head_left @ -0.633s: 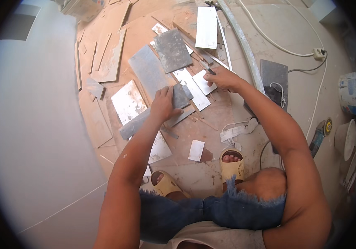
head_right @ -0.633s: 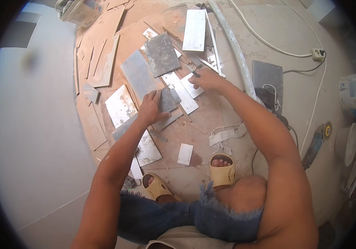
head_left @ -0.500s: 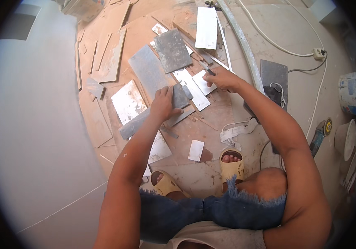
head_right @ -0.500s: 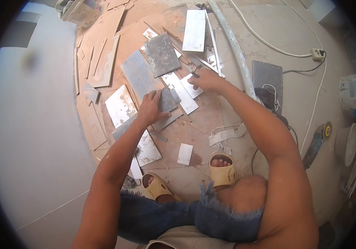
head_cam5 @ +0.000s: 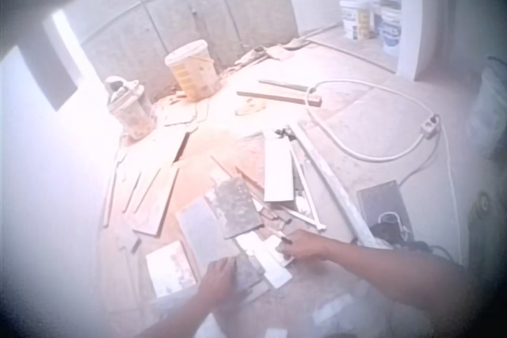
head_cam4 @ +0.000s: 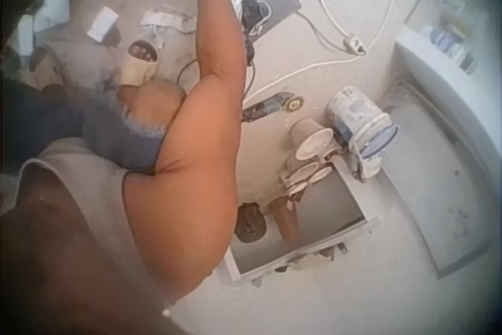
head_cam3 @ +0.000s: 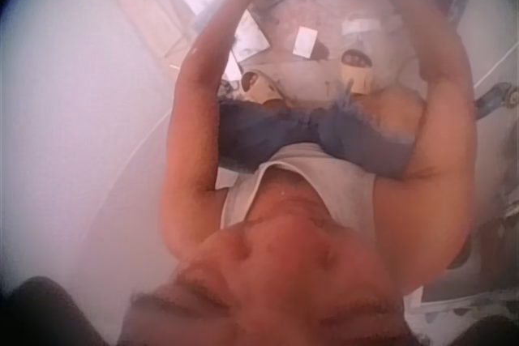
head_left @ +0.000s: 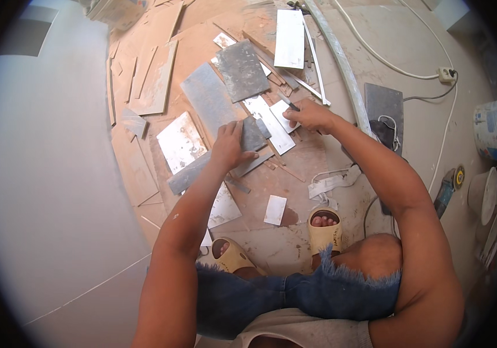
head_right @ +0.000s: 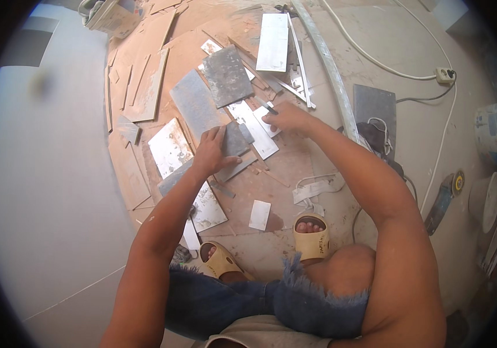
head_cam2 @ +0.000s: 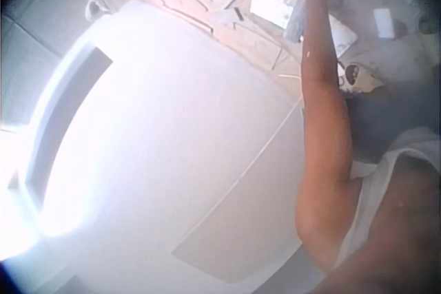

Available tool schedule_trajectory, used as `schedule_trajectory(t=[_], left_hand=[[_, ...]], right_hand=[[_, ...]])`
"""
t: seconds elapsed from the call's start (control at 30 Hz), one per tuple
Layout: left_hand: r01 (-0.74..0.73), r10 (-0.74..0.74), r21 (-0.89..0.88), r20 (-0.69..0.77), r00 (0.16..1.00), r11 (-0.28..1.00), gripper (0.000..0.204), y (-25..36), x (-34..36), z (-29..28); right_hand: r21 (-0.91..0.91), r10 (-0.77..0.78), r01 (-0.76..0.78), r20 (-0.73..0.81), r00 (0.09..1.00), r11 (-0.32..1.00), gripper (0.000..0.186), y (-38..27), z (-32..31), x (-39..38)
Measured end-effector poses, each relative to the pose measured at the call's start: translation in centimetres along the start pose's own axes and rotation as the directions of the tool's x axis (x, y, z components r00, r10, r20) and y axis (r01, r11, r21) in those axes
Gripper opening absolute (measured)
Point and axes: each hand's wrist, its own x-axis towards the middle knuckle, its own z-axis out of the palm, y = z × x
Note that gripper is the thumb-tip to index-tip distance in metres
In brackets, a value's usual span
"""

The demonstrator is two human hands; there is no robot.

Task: The person measures and marks rectangular tiles on the floor, then uses a handheld power saw to cut them along the marked lines. After cutting, the person picks up the cut pieces and walks to another room.

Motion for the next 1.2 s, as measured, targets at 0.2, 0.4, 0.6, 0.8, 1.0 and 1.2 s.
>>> schedule_trajectory(t=[0.2,0.4,0.6,0.8,1.0,1.2], left_hand=[[0.016,-0.016,0.006,0.001,1.0,1.0,0.112,0.4,-0.3,-0.4],[-0.004,0.004,-0.004,0.01,1.0,1.0,0.115,0.0,-0.5,-0.5],[0.016,-0.016,0.004,0.026,1.0,1.0,0.113,0.1,-0.3,-0.4],[0.008,-0.008,0.014,0.018,1.0,1.0,0.113,0.0,-0.3,-0.3],[0.007,-0.007,0.023,0.019,1.0,1.0,0.113,0.3,-0.1,-0.3],[0.016,-0.016,0.005,0.028,0.999,1.0,0.113,0.6,-0.3,-0.5]], right_hand=[[0.029,-0.005,0.004,0.021,1.0,1.0,0.042,0.0,0.6,-0.2],[0.05,-0.05,0.049,0.023,0.998,0.998,0.049,-0.5,1.3,-0.2],[0.115,-0.008,0.006,0.015,1.0,0.993,0.05,-0.2,1.9,0.8],[0.132,-0.08,0.08,-0.009,0.997,0.988,0.054,-0.6,2.0,1.4],[0.129,-0.178,0.204,-0.189,0.966,0.97,0.06,-0.6,2.9,1.8],[-0.093,-0.371,0.359,-0.257,0.892,0.929,0.062,-1.0,3.2,0.8]])
